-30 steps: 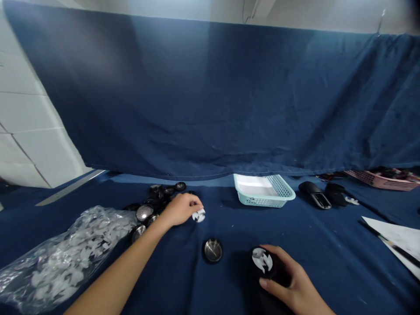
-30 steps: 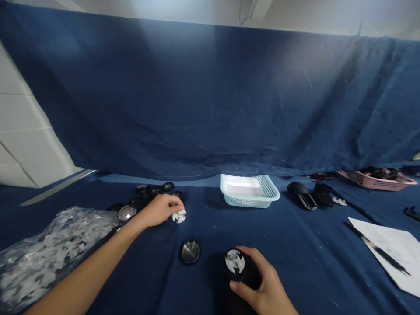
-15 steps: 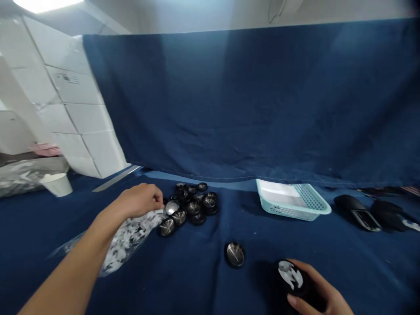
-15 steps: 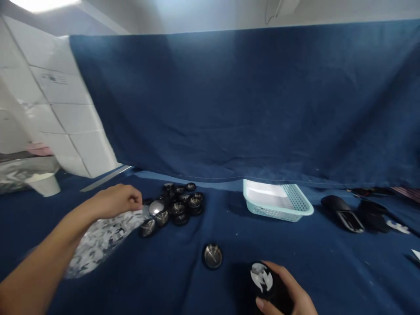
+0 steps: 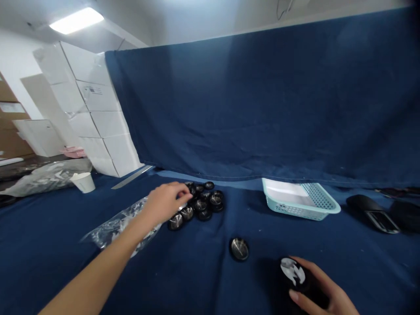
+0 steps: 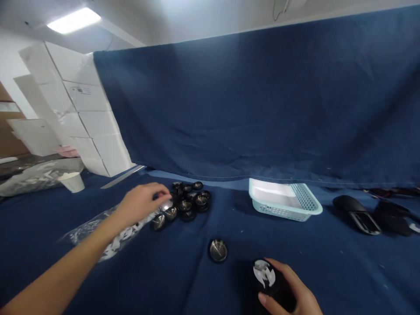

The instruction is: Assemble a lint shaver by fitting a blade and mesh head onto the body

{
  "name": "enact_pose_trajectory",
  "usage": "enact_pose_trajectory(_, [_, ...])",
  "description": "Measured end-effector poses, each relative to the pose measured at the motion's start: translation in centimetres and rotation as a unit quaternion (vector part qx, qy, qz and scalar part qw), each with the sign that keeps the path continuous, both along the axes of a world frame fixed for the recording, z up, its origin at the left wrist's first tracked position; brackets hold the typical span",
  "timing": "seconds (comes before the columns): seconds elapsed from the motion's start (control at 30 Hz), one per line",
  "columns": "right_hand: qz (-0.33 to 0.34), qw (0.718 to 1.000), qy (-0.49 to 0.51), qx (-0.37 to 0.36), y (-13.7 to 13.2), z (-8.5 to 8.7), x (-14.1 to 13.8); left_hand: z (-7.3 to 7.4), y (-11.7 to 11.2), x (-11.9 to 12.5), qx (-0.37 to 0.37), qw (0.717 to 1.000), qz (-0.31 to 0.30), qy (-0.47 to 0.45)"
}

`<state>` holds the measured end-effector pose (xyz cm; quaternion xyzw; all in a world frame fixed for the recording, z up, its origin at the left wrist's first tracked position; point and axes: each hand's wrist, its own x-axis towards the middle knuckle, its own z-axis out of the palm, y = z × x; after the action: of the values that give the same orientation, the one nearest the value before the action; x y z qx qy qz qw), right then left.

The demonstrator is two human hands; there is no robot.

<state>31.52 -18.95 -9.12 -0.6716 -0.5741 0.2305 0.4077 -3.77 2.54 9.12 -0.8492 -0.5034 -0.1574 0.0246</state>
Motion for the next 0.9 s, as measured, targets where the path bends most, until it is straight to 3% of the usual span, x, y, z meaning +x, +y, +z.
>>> enact_pose_trajectory(0.07, [-0.001, 1.0, 0.008, 0.009, 0.0, 0.3, -0.2, -1.7, -2.7, 3.6, -0.066, 0.99, -0.12, 0.016])
enact_pose_trajectory(0.13, [-0.008, 0.999, 0.038, 0.021, -0.1, 0.5, -0.8, -3.7, -4.8, 6.7, -0.124, 0.971, -0.197, 0.059])
enact_pose_trajectory(0.23, [-0.014, 0.997, 0.074, 0.032, -0.3, 0.6, -1.5, -6.5, -6.3, 9.8, -0.161, 0.954, -0.235, 0.096])
enact_pose_trajectory(0.3, [-0.002, 0.996, 0.08, 0.03, -0.3, 0.7, -1.7, -7.4, -6.5, 11.0, -0.163, 0.952, -0.234, 0.113])
enact_pose_trajectory(0.43, [0.041, 0.996, 0.081, 0.011, -0.4, 1.1, -1.5, -6.9, -7.0, 12.5, -0.136, 0.957, -0.222, 0.125])
enact_pose_trajectory(0.63, [0.06, 0.993, 0.101, 0.0, -0.4, 2.3, -1.6, -4.8, -9.8, 15.0, -0.15, 0.95, -0.273, 0.01])
enact_pose_trajectory(0.73, [0.07, 0.991, 0.116, 0.01, -0.4, 2.7, -1.8, -5.4, -10.5, 16.3, -0.161, 0.943, -0.285, -0.059])
enact_pose_trajectory(0.9, [0.066, 0.989, 0.129, 0.031, -0.5, 3.2, -2.0, -7.9, -10.5, 17.3, -0.229, 0.898, -0.298, -0.229])
